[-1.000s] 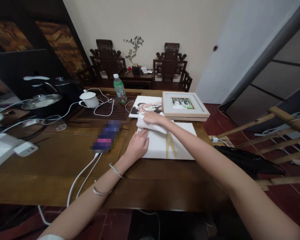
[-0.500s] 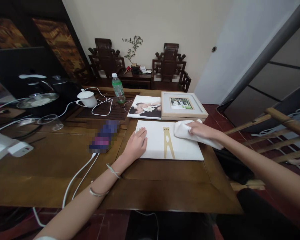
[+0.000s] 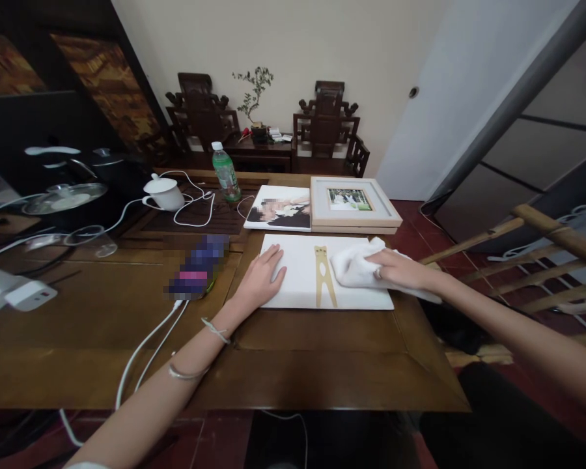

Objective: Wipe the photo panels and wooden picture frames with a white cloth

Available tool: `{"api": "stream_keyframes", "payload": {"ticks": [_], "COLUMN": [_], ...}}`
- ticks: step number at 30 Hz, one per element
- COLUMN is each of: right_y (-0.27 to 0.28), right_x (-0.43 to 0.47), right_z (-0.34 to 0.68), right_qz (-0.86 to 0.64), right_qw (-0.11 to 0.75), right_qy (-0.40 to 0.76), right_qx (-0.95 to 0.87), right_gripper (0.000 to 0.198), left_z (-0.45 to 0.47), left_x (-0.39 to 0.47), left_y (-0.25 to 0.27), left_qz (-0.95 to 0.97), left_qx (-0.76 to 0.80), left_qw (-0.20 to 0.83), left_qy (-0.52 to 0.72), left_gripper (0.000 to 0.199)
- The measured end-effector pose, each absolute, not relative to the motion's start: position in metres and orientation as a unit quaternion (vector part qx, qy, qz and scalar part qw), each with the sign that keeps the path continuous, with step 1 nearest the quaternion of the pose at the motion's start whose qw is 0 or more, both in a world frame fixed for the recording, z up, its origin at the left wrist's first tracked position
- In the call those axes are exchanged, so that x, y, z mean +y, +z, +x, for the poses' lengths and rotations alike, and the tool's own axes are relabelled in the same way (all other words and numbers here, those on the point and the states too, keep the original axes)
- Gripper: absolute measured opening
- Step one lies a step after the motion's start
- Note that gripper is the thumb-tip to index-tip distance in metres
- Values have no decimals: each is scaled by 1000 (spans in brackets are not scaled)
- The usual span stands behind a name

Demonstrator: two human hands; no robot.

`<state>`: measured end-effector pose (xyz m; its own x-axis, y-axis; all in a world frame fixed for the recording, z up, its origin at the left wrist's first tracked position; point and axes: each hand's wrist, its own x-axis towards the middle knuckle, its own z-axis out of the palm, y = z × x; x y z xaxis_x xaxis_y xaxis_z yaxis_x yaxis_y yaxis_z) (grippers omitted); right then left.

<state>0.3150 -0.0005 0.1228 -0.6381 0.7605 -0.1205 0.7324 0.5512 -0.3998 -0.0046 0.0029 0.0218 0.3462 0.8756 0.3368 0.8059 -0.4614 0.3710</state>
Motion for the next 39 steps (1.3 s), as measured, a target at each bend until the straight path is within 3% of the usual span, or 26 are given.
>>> {"api": "stream_keyframes", "payload": {"ticks": [8,15,26,39], "right_y": [113,104,125,109], "right_x": [68,35,-84,41], "right_z": [295,293,300,305], "right_qz": [-477,-451,-477,-462], "right_qw": [89,119,5,90], "right_qy": [194,205,265,219], "right_qx": [-852,-861,-838,-854], "right_gripper": [8,7,17,11], "left_z": [-6,-6,-5,-5], "left_x": [4,4,3,3], "left_y": [20,21,23,23], "left_qz": [822,825,828,829], "left_qx": [507,511,511,511], "left_qw": [77,74,67,74], "left_qy": [248,228,219,216], "left_gripper": [44,45,44,44]}}
